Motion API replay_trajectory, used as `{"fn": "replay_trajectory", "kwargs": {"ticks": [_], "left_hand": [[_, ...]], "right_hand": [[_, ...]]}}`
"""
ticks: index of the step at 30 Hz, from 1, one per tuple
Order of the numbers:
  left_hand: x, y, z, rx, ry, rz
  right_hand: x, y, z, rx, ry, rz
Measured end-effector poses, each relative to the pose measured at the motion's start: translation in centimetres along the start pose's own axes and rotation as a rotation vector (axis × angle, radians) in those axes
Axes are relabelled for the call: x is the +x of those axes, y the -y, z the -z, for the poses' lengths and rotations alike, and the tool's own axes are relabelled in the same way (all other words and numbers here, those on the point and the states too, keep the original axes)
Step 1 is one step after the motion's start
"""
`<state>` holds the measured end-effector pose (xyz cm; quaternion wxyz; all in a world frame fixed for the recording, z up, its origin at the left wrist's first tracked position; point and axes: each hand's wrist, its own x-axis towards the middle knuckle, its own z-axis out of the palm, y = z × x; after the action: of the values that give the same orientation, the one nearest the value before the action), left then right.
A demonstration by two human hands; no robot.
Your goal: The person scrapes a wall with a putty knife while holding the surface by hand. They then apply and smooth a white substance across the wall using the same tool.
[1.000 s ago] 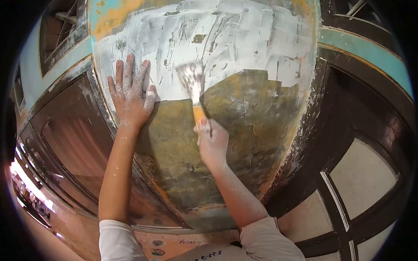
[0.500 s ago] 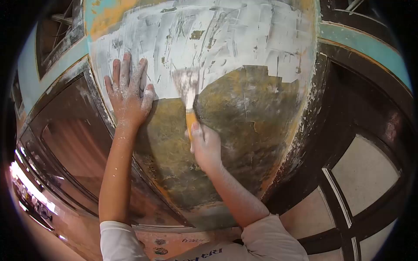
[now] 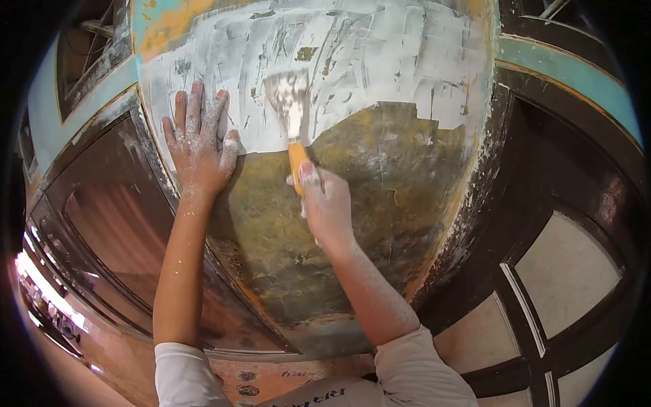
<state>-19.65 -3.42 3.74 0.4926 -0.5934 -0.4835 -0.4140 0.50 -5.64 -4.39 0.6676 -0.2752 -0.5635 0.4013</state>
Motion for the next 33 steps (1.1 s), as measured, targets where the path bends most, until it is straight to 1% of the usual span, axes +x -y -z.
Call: {"fn": "replay_trajectory", "kwargs": {"ticks": [2, 4, 5, 8, 9, 10, 12, 13, 15, 16, 17, 18, 20, 21, 22, 24, 25, 26, 30, 32, 33], "left_hand": [[0.0, 0.0, 0.0, 0.015, 0.002, -0.005], [0.1, -0.1, 0.0, 0.012, 0.002, -0.010], [0.1, -0.1, 0.0, 0.014, 0.005, -0.003], [0.1, -0.1, 0.0, -0.007, -0.006, -0.001], [0.0, -0.1, 0.1, -0.009, -0.001, 0.000], [0.0, -0.1, 0.0, -0.006, 0.003, 0.003], [0.0, 0.0, 0.0, -0.011, -0.013, -0.007], [0.0, -0.1, 0.0, -0.007, 0.002, 0.001], [0.0, -0.1, 0.0, -0.015, -0.008, -0.007], [0.0, 0.0, -0.1, -0.016, -0.012, -0.006], [0.0, 0.1, -0.2, -0.015, -0.020, -0.008], [0.0, 0.1, -0.1, -0.011, -0.011, -0.011], [0.1, 0.0, 0.0, -0.014, -0.008, -0.003], [0.0, 0.0, -0.1, -0.006, -0.012, -0.006], [-0.1, 0.1, -0.1, -0.007, -0.009, -0.012], [0.1, 0.0, 0.0, 0.003, 0.004, -0.008], [0.0, 0.0, 0.0, -0.008, -0.004, -0.007], [0.2, -0.1, -0.1, -0.010, -0.014, -0.006], [0.0, 0.0, 0.1, 0.010, 0.007, -0.005], [0.1, 0.0, 0.2, 0.009, 0.001, -0.015], [0.1, 0.1, 0.0, 0.013, -0.004, -0.018]], "right_hand": [[0.0, 0.3, 0.5, 0.000, 0.024, -0.020], [-1.9, -2.2, 0.4, -0.047, 0.020, -0.217], [-2.7, -4.3, 0.1, -0.059, 0.005, -0.182], [-1.2, -2.0, 0.2, -0.038, -0.010, -0.106], [-0.4, -0.6, 0.3, -0.027, 0.005, -0.020], [0.1, -0.4, 0.2, -0.027, 0.009, -0.024], [0.4, -0.4, 0.2, 0.023, -0.022, 0.038], [-0.4, -1.3, 0.2, 0.027, -0.028, 0.040], [-3.3, -5.2, 0.7, -0.049, 0.010, -0.128], [-3.7, -5.3, 0.4, -0.089, 0.037, -0.212], [-3.3, -5.0, 0.5, -0.055, 0.037, -0.174], [-2.3, -3.4, 0.5, -0.084, 0.035, -0.159], [-0.5, -0.9, 0.2, 0.005, 0.029, 0.010], [0.0, -0.7, 0.2, -0.022, 0.020, 0.045], [-0.5, -1.4, 0.3, -0.018, 0.016, 0.042], [-2.8, -4.6, 0.7, -0.053, 0.021, -0.113], [-4.5, -6.6, 0.7, -0.070, 0.050, -0.122], [-5.2, -6.7, 0.2, -0.036, 0.033, -0.191], [-1.6, -2.2, 0.8, -0.136, 0.011, 0.005], [-0.9, -0.5, 1.0, -0.164, 0.037, -0.033], [-1.5, -0.9, 1.2, -0.166, 0.030, -0.032]]}}
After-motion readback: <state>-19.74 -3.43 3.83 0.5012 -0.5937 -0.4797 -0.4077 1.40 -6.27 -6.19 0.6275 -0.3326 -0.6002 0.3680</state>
